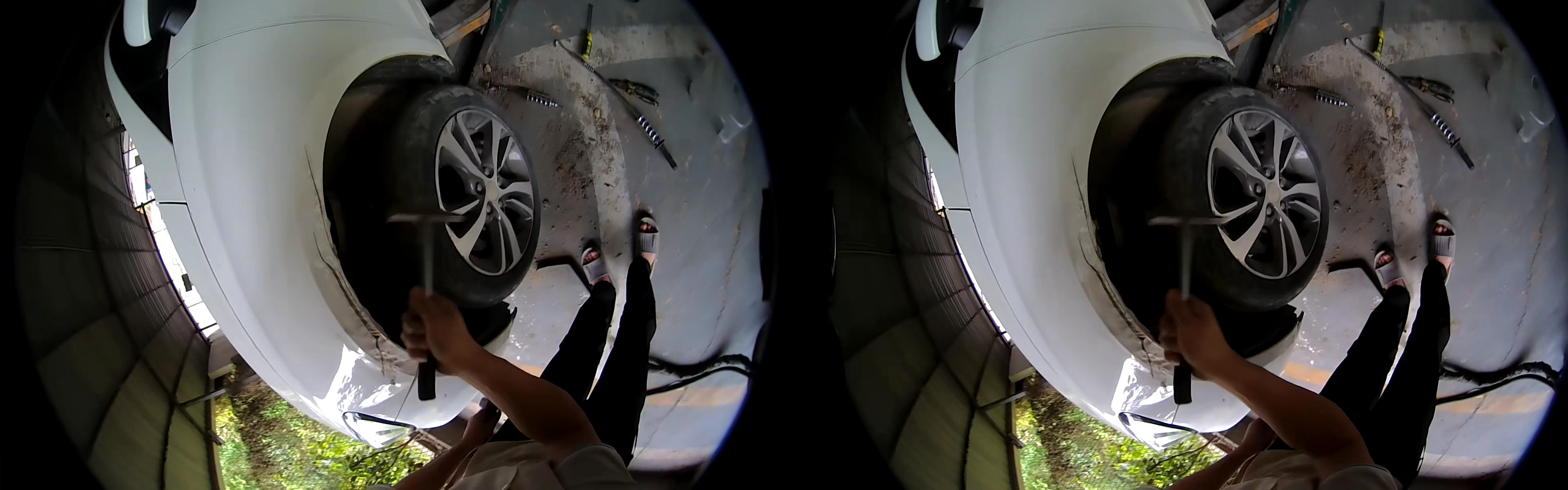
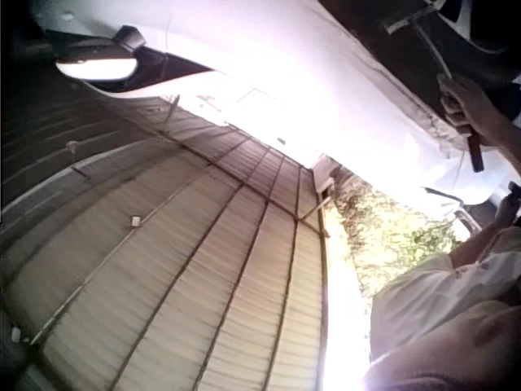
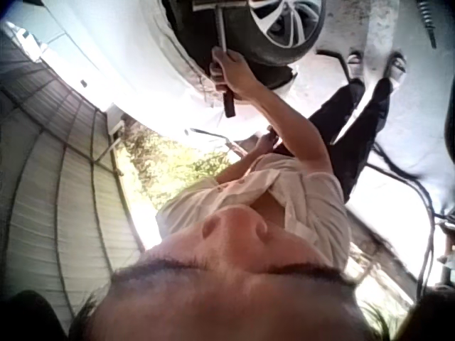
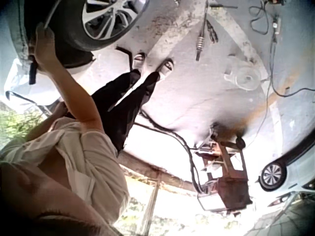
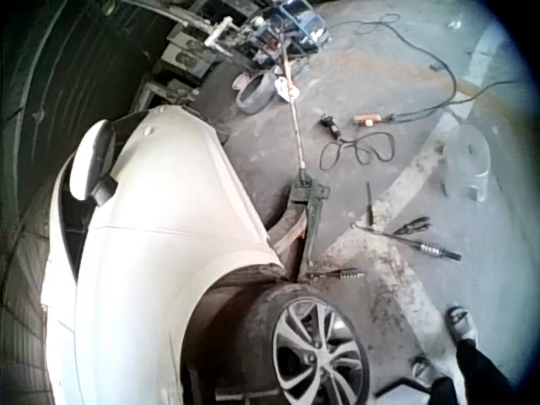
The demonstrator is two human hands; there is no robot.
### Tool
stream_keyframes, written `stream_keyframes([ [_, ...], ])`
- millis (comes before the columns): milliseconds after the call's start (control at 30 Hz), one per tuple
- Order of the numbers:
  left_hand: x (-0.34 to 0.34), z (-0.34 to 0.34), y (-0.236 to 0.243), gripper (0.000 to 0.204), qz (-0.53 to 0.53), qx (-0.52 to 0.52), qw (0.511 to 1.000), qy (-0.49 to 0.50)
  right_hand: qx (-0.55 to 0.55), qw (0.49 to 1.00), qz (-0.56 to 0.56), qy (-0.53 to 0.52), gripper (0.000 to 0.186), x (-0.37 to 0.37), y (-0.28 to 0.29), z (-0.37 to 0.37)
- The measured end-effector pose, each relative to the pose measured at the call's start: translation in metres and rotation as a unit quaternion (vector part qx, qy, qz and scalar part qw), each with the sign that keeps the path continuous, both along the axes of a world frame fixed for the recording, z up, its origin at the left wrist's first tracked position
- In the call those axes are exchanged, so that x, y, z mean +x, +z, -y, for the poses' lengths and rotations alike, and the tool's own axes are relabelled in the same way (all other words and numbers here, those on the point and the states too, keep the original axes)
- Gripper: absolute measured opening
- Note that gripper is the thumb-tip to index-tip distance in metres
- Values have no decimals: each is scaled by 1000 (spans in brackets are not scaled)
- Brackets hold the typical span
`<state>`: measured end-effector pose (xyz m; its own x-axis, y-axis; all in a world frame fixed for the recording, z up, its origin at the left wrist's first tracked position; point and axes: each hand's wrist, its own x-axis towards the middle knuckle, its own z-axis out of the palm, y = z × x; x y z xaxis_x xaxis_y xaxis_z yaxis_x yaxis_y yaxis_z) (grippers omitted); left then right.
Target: The person uses a hammer and a metal bar to repeatedly strike and pry the front bumper of a white car, attempting to push a dent back into place. The person works on the area above the front wheel, using the tire as a fulcrum for the metal bar.
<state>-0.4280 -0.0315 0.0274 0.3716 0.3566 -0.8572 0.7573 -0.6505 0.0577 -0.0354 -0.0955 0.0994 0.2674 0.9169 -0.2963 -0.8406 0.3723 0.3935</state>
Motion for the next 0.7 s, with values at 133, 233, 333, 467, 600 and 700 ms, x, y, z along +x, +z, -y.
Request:
stream_keyframes([
  [133, 58, 7, 0, 38, 95, 26, 993, -59, 14, 978, -199, -60, 27, -7, 1, -11],
  [233, 108, 11, -8, 38, 61, 38, 991, -109, 215, 976, -20, 33, 28, -7, 22, -21],
  [333, 136, 22, -19, 38, 20, 43, 990, -132, 173, 983, -32, 54, 36, 2, -11, -13],
  [467, 165, 27, -42, 37, -39, 48, 986, -158, 48, 991, -118, -33, 35, 7, -24, -15],
  [600, 191, 28, -66, 37, -91, 55, 977, -185, 105, 994, -17, 12, 29, 15, 1, -29],
  [700, 199, 28, -78, 37, -124, 57, 970, -201, 167, 984, 52, -20, 28, 3, -1, -34],
])
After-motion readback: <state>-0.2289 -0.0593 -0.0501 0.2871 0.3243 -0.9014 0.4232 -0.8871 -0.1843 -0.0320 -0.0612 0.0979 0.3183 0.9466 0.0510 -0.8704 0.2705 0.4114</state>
